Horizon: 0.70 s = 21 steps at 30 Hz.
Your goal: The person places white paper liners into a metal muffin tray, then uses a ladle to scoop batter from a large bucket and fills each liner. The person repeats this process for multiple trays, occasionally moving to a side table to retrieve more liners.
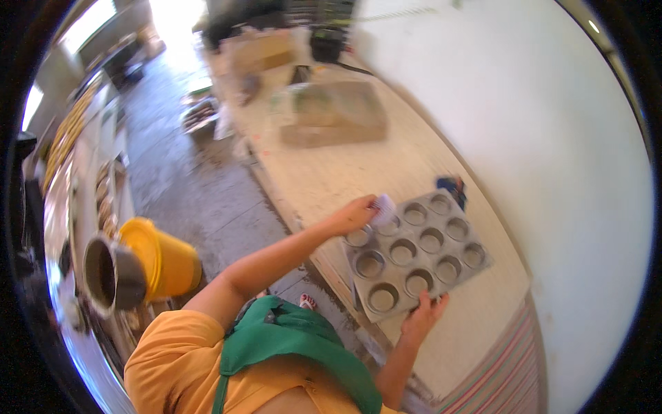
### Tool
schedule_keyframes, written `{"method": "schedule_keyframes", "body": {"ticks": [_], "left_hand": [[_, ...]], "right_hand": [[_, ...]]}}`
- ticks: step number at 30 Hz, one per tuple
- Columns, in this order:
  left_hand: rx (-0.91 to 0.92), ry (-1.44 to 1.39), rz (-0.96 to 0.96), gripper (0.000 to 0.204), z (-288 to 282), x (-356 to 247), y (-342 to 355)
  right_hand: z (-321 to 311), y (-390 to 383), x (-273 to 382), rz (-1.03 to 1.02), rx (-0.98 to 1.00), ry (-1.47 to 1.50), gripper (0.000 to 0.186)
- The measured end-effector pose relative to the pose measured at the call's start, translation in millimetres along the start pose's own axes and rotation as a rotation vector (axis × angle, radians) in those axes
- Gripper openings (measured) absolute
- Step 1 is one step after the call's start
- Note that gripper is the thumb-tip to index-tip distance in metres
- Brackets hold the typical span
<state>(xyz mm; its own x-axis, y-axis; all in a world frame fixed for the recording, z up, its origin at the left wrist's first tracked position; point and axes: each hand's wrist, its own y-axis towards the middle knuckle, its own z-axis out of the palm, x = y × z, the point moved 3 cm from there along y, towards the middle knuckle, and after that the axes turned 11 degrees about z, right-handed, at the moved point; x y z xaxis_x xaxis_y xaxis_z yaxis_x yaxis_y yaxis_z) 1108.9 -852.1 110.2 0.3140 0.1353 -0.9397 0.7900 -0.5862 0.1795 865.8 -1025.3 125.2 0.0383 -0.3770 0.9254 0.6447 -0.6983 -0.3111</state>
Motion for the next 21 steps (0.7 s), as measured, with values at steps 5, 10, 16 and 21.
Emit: {"method": "schedule_keyframes", "body": {"ticks": [5,10,16,21], "left_hand": [[-0.483,-0.375,0.119,0.011,-102.1,-38.5,-111.4],[-0.901,-0.321,0.091,0.013,-195.6,-71.1,-342.4],[-1.481,-0.124,-0.2,0.015,-175.1,-104.0,-665.2],[-2.063,-0.346,0.031,0.024,-93.3,-135.1,-854.0]], "right_hand": [[54.8,-13.0,29.5,0.008,0.103,-0.074,0.057],[150.3,-67.8,1.1,-0.012,0.554,-0.221,0.053],[283.6,-243.9,-130.4,0.017,1.166,-0.391,0.063],[344.1,-464.7,-229.1,0.072,1.684,-0.516,0.051]]}}
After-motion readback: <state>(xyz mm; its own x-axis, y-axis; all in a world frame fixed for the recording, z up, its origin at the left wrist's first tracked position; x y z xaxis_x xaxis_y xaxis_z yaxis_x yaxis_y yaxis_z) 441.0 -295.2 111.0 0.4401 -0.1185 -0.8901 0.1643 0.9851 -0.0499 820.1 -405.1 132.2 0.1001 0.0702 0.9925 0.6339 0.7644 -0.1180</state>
